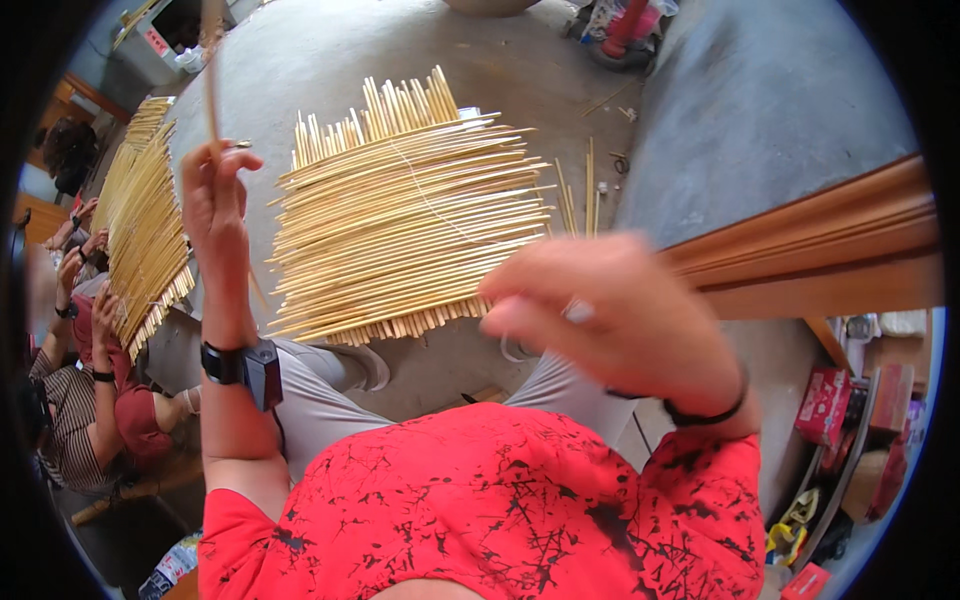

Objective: Weave or bundle thin wooden reeds together using white string.

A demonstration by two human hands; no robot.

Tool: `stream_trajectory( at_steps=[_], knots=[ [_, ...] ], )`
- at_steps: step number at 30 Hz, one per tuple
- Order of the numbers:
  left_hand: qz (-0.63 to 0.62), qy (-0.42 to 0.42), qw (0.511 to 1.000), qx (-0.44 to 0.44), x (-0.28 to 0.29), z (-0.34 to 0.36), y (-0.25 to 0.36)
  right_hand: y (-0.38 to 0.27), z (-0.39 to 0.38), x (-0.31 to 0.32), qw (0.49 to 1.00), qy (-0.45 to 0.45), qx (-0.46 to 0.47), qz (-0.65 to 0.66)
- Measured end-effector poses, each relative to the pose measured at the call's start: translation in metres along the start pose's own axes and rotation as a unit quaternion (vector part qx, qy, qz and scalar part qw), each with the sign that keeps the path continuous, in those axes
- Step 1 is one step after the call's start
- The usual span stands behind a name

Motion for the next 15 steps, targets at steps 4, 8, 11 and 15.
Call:
stream_trajectory(
  at_steps=[4,8,11,15],
  knots=[
    [0.21,-0.135,0.964,-0.089,-0.055,0.045,-0.021,0.082,0.011,-0.063,0.985,-0.144,-0.087,-0.023],
    [0.274,-0.246,0.919,-0.139,-0.125,0.072,-0.135,0.144,0.025,-0.087,0.975,-0.142,-0.168,0.043],
    [0.366,-0.298,0.878,-0.084,-0.161,0.072,-0.22,0.158,0.029,-0.098,0.956,-0.197,-0.213,0.048],
    [0.376,-0.3,0.873,-0.079,-0.204,0.072,-0.265,0.174,0.027,-0.095,0.969,-0.185,-0.164,0.02]
  ],
)
Point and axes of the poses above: each hand's wrist, its own z-axis towards the middle knuckle, its own x-axis out of the back of the hand, y = z × x, the point moved 8 cm from there along z, towards the middle knuckle, and after that the axes turned 12 degrees about z, right-handed, at the moved point
